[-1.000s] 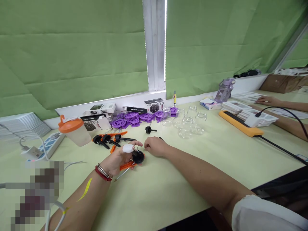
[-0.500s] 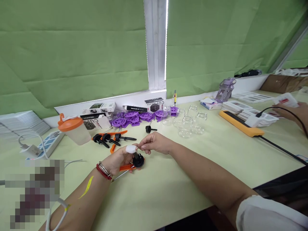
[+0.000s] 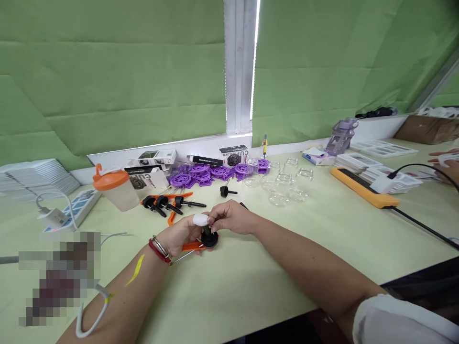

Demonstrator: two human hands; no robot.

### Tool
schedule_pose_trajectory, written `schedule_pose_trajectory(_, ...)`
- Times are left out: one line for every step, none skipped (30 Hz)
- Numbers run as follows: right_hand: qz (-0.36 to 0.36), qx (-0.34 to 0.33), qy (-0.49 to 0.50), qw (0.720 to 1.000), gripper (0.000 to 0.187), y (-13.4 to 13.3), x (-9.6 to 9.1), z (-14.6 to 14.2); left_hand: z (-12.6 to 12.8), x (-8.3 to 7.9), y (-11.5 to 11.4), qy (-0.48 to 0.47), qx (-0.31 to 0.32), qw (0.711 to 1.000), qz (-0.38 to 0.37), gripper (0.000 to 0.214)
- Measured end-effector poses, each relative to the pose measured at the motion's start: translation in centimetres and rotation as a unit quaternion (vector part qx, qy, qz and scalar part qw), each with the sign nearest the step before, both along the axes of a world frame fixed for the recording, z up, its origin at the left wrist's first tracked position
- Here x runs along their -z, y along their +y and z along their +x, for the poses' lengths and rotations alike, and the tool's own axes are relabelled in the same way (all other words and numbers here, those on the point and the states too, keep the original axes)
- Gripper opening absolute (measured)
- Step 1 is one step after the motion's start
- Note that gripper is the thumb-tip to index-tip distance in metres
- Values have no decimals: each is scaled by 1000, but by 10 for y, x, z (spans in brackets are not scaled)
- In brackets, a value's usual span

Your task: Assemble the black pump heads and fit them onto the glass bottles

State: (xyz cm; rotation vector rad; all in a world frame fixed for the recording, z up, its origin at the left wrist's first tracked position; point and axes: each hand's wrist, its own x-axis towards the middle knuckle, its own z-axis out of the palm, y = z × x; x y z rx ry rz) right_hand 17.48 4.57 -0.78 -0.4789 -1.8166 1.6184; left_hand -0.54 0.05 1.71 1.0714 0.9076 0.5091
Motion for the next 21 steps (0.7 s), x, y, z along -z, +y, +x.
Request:
schedule_pose_trajectory(6, 1, -6, 1000, 13, 0, 0, 0, 0, 0, 0, -4, 0, 1000, 0, 43)
schedule_pose_trajectory(12, 3, -13, 1000, 13, 0, 1, -1, 0, 1, 0, -6, -2, 1000, 0, 41)
schedule_pose_trajectory(16, 6, -17, 1000, 12, 0, 1, -1, 0, 1, 1, -5, -5, 1000, 1, 39)
schedule_pose_trajectory(22, 8, -21, 1000, 12, 0, 1, -1, 0, 2, 1, -4, -7, 1000, 1, 37)
schedule_pose_trajectory(27, 9, -22, 999, 12, 0, 1, -1, 0, 2, 1, -3, -8, 1000, -1, 35)
schedule_pose_trajectory(31, 7, -23, 999, 12, 0, 1, -1, 0, 2, 1, -1, -9, 1000, -1, 34)
schedule_pose_trajectory(33, 5, -24, 999, 13, 0, 1, -1, 0, 2, 1, 0, -8, 1000, -2, 33)
schedule_pose_trajectory(33, 3, -25, 999, 14, 0, 1, -1, 0, 1, 1, 1, -7, 1000, -2, 33)
schedule_pose_trajectory(33, 2, -26, 999, 15, 0, 1, -1, 0, 1, 0, 2, -7, 1000, -2, 34)
schedule_pose_trajectory(32, 0, -27, 999, 15, 0, 1, -1, 0, 1, 0, 3, -6, 1000, -2, 34)
schedule_pose_trajectory(32, 0, -29, 999, 16, 0, 1, -1, 0, 1, 0, 5, -7, 1000, -1, 35)
schedule_pose_trajectory(32, 1, -30, 999, 17, 0, 1, -1, 0, 1, 0, 7, -8, 1000, -1, 35)
schedule_pose_trajectory(33, 2, -32, 999, 18, 0, 1, 0, 0, 1, 0, 8, -9, 1000, -1, 34)
schedule_pose_trajectory(34, 2, -33, 999, 19, 0, 1, 0, 0, 1, 0, 10, -9, 1000, -1, 34)
schedule_pose_trajectory(34, 2, -34, 999, 21, 0, 1, -1, 0, 1, 0, 10, -8, 1000, 0, 34)
schedule_pose_trajectory(33, 2, -33, 999, 22, 0, 1, -1, 0, 2, 0, 10, -8, 1000, 1, 34)
schedule_pose_trajectory(31, 1, -31, 999, 22, 0, 2, -1, 0, 2, 0, 9, -9, 1000, 1, 34)
schedule_pose_trajectory(27, 1, -30, 999, 23, 0, 2, -1, 0, 3, 0, 9, -12, 1000, 2, 33)
schedule_pose_trajectory(24, 0, -29, 999, 23, 0, 2, -1, 0, 3, 1, 10, -16, 1000, 2, 33)
schedule_pose_trajectory(21, 0, -28, 999, 24, 0, 2, -1, 0, 3, 1, 12, -20, 1000, 2, 32)
schedule_pose_trajectory(19, 0, -27, 999, 24, -1, 2, -1, 0, 3, 1, 14, -23, 1000, 2, 32)
